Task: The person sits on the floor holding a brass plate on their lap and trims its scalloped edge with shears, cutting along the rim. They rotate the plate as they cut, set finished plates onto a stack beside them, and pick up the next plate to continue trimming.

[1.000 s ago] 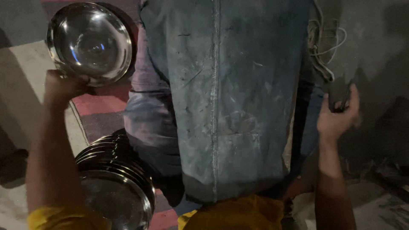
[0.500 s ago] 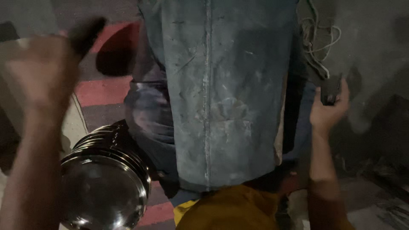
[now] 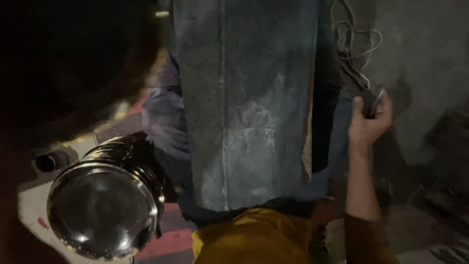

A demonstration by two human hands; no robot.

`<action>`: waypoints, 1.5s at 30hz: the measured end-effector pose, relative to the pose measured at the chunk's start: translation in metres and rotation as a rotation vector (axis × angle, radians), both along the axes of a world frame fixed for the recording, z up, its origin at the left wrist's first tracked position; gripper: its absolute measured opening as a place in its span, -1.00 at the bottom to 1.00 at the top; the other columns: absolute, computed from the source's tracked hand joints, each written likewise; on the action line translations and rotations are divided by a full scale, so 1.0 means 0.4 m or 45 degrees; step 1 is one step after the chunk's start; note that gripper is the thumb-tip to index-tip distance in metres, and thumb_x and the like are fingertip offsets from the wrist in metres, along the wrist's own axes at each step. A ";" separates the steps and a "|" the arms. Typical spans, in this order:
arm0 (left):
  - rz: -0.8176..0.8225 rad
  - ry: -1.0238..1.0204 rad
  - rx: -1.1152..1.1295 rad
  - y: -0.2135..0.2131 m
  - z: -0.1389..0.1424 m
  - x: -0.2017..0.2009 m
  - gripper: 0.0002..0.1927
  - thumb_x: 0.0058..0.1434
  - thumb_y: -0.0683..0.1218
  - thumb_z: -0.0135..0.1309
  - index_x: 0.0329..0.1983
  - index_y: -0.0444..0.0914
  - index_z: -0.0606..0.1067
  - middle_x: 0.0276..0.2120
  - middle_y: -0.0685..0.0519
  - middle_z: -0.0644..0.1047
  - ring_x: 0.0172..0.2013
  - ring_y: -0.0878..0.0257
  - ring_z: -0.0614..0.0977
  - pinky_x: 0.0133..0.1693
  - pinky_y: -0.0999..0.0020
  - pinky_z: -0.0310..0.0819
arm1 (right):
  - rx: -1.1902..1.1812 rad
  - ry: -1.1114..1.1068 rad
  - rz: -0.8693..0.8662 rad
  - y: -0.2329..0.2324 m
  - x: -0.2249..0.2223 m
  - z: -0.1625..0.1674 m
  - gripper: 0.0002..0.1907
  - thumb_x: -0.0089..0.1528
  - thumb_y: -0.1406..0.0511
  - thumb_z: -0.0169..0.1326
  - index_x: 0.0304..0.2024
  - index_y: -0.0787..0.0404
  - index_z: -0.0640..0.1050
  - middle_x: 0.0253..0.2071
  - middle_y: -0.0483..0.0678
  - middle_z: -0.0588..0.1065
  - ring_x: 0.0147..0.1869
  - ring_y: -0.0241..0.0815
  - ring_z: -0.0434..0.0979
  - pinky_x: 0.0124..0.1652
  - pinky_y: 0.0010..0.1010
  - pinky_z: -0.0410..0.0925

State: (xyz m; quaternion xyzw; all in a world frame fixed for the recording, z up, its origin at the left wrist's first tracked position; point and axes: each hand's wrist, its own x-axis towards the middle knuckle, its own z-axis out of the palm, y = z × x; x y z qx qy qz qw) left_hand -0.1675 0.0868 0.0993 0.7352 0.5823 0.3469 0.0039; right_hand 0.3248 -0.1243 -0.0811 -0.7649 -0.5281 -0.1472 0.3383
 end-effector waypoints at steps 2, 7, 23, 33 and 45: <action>-0.041 -0.139 0.030 -0.052 0.063 0.026 -0.84 0.54 -0.11 0.05 -0.09 -0.31 0.53 -0.37 -0.02 0.60 -0.43 0.25 0.61 -0.40 0.37 0.44 | 0.108 0.322 0.000 -0.003 0.003 0.024 -0.49 0.46 0.43 0.32 0.32 0.38 0.32 0.10 0.08 0.43 -0.01 -0.09 0.50 -0.08 -0.26 0.44; -0.163 -0.334 -0.110 -0.117 -0.022 0.230 -0.83 0.57 -0.12 0.03 0.01 -0.35 0.52 -0.34 -0.05 0.60 -0.40 0.24 0.61 -0.35 0.35 0.45 | 0.294 1.515 0.075 -0.013 0.012 0.072 -0.36 0.48 0.42 0.28 0.38 0.07 0.14 -0.13 -0.02 0.42 -0.47 -0.29 0.40 -0.42 -0.37 0.40; -0.188 0.404 -0.243 -0.216 -0.154 0.428 0.19 -0.09 0.61 0.32 0.53 0.04 0.25 0.44 -0.17 0.19 0.33 -0.15 0.35 0.22 -0.17 0.31 | -0.288 0.709 0.590 -0.007 -0.035 0.255 -0.13 0.30 0.37 0.51 0.42 0.27 0.18 -0.31 0.00 0.53 -0.26 -0.28 0.63 -0.32 -0.57 0.44; -0.085 0.533 -0.437 -0.178 -0.218 0.433 0.33 -0.09 0.62 0.26 0.61 -0.04 0.05 0.53 -0.13 0.03 0.30 -0.03 0.33 0.10 0.09 0.22 | -0.576 0.277 0.550 0.047 -0.181 0.357 -0.16 0.17 0.29 0.54 0.37 0.36 0.36 -0.45 -0.02 0.47 -0.39 -0.35 0.49 -0.34 -0.60 0.34; -0.050 0.523 -0.470 -0.198 -0.235 0.466 0.33 -0.02 0.79 0.00 0.56 -0.19 0.22 0.49 -0.18 0.20 0.16 -0.08 0.44 0.10 -0.02 0.25 | -1.010 0.440 1.048 0.146 -0.113 0.324 -0.03 0.09 0.30 0.40 0.39 0.56 0.20 -0.63 -0.13 0.44 -0.65 -0.48 0.29 -0.62 -0.55 0.08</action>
